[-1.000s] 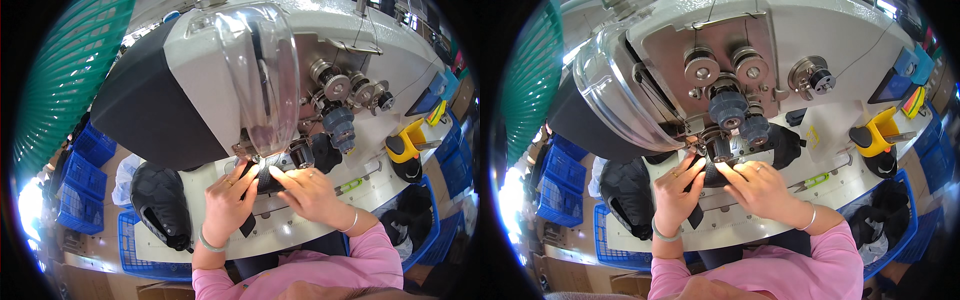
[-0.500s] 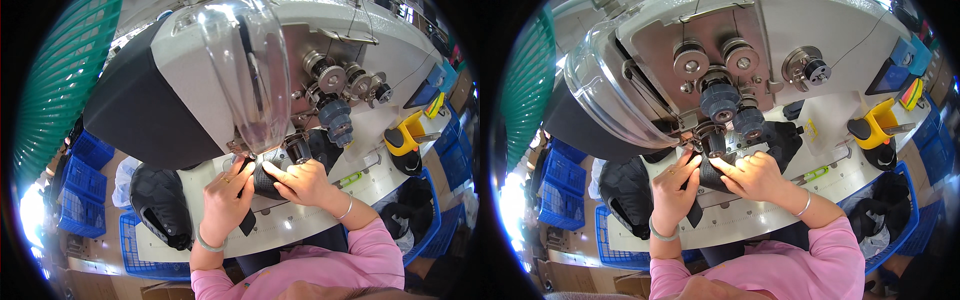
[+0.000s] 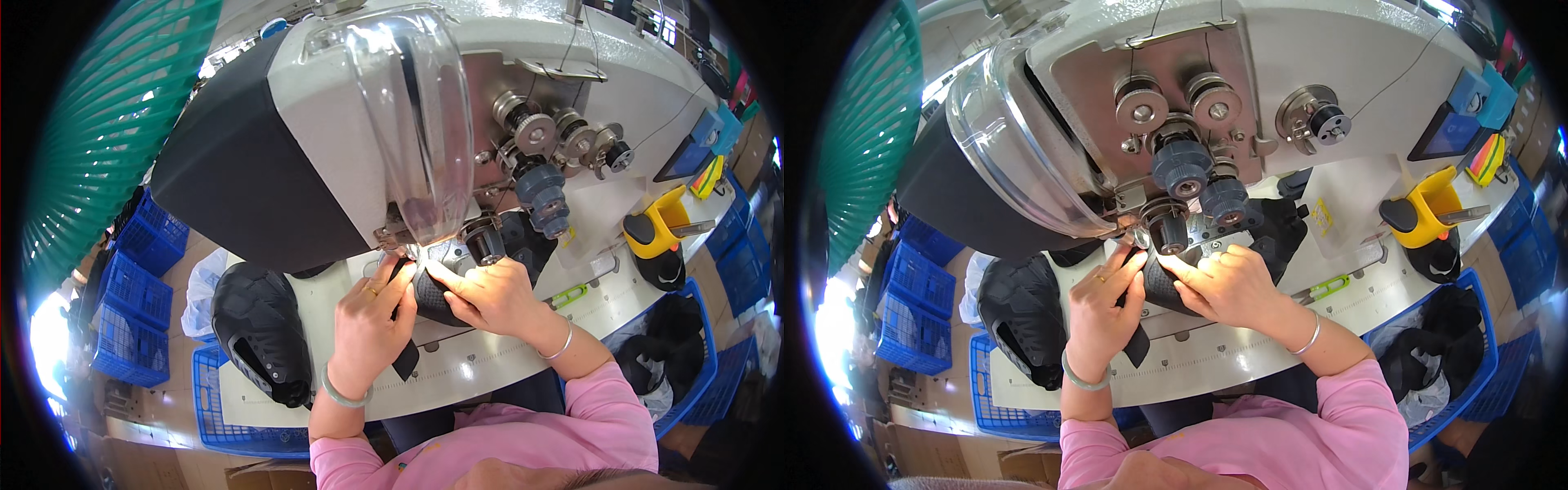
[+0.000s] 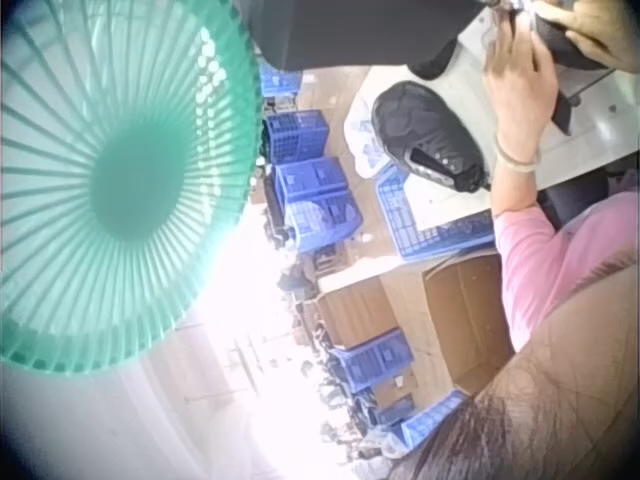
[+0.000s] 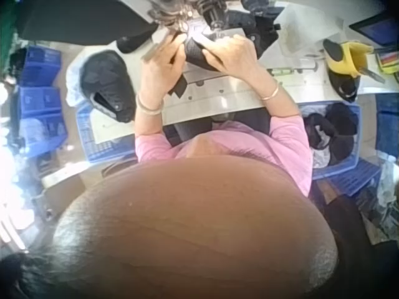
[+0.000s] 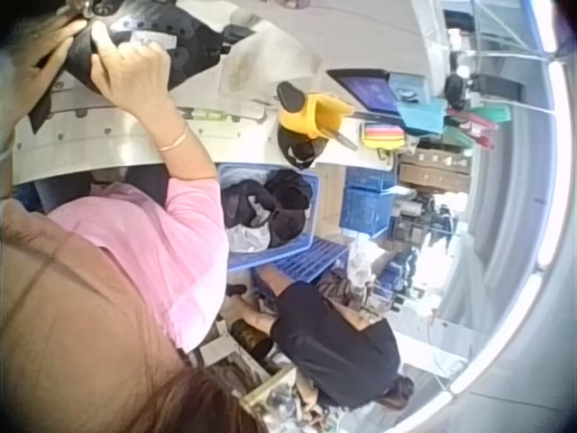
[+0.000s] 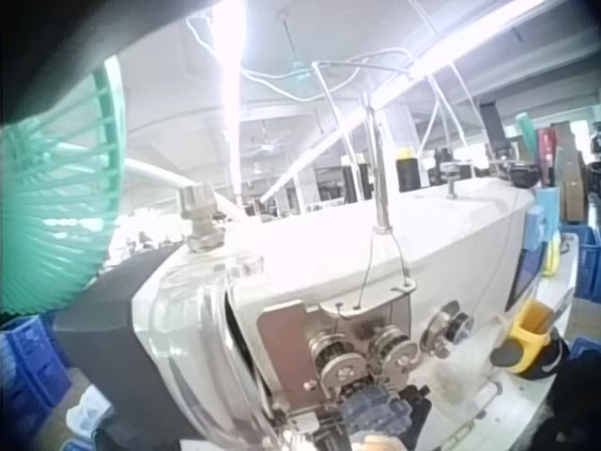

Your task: Using a sewing machine to stitch together black leather or synthetic shoe upper components in a factory setting.

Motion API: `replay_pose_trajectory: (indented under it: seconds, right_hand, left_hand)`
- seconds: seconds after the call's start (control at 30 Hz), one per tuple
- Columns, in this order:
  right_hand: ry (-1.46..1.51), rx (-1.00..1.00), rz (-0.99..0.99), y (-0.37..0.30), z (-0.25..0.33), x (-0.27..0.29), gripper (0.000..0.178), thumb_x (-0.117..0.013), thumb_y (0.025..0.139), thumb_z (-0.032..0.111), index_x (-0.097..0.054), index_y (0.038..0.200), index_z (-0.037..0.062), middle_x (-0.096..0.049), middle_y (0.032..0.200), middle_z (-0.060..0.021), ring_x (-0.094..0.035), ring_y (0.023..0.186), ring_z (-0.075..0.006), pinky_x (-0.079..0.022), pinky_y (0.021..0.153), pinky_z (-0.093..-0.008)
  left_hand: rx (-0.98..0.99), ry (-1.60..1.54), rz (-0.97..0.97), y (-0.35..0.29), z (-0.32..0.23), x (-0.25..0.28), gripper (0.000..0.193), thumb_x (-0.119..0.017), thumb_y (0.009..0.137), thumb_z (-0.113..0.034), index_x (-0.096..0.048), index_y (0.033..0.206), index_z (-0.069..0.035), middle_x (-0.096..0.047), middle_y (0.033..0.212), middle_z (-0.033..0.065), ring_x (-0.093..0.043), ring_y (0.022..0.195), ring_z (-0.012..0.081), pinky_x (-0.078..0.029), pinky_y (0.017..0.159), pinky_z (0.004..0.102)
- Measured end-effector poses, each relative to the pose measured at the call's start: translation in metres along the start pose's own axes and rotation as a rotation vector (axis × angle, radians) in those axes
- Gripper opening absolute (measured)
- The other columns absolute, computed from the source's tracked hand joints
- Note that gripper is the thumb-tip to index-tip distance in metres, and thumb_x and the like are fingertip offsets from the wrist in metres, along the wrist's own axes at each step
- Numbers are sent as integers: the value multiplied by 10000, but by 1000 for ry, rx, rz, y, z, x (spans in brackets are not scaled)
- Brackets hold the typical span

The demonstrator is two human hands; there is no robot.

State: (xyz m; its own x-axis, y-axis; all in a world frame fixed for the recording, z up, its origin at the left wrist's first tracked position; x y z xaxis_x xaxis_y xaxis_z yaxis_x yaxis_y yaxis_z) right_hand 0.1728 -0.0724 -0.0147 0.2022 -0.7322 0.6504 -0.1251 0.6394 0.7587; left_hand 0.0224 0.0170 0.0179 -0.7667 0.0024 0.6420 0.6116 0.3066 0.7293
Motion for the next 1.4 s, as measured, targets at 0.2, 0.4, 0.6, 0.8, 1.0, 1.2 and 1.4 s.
replay_pose_trajectory:
  seconds: [0.2, 0.4, 0.6, 0.8, 1.0, 1.2, 1.4]
  right_hand:
    - [94, -29, 57, 11, -10, 4, 337, -666, 766, 225, -715, 1092, 153, -518, 557, -10, -517, 484, -186, -433, 515, -315]
    - [196, 56, -13, 18, -26, 4, 258, -678, 757, 205, -731, 998, 130, -603, 636, -37, -596, 554, -216, -465, 517, -330]
    - [226, 184, -1, 26, -39, 11, 254, -679, 766, 229, -734, 986, 114, -649, 717, -32, -614, 595, -215, -466, 513, -320]
    - [241, 163, 15, 25, -39, 6, 213, -669, 765, 222, -731, 939, 115, -640, 713, -35, -592, 583, -226, -456, 510, -340]
    - [236, 147, 54, 31, -47, 8, 133, -660, 751, 203, -699, 834, 106, -626, 750, -45, -596, 656, -240, -458, 560, -367]
    - [162, 214, -31, 20, -45, 3, 228, -703, 721, 167, -691, 937, 98, -593, 1003, -104, -574, 912, -306, -468, 781, -426]
    - [257, 325, -6, 4, -28, -3, 605, -774, 654, 185, -593, 1223, 87, -520, 1191, -118, -506, 1128, -346, -456, 931, -474]
  left_hand:
    - [9, 74, 13, -2, -4, -2, 257, -660, 803, -86, -677, 1050, -18, -654, 1154, 196, -619, 651, 262, -526, 599, 342]
    - [56, 0, 81, -2, -6, 3, 359, -667, 777, -55, -673, 1134, -15, -613, 1235, 231, -672, 717, 308, -538, 668, 323]
    - [65, -293, 188, -8, 17, 12, 561, -571, 633, 69, -680, 1168, -60, -587, 1276, 238, -661, 619, 237, -519, 579, 260]
    - [-91, -58, 169, -11, 17, 11, 556, -614, 638, 77, -702, 1147, -128, -600, 1270, 206, -593, 501, 159, -477, 478, 264]
    - [-145, 219, 157, -16, 2, 5, 515, -626, 688, 19, -687, 1169, -155, -599, 1278, 199, -490, 433, 129, -433, 443, 255]
    - [-112, 331, 179, -14, -11, 3, 494, -633, 715, 18, -682, 1182, -137, -594, 1285, 196, -531, 454, 172, -467, 471, 280]
    - [-104, 380, 142, -18, -14, -3, 517, -623, 707, 19, -658, 1207, -109, -587, 1296, 200, -534, 485, 180, -473, 496, 281]
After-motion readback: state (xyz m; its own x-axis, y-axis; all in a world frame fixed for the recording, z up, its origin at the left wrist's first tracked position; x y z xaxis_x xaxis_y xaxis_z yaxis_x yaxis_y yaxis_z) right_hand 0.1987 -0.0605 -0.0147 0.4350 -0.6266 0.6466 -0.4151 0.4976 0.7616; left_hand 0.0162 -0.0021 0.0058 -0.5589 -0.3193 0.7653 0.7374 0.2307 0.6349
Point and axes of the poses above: each hand's wrist, its own y-axis towards the middle knuckle, its own x-axis out of the back of the hand, z = x × y, the point moved 4 cm from there along y, towards the middle knuckle
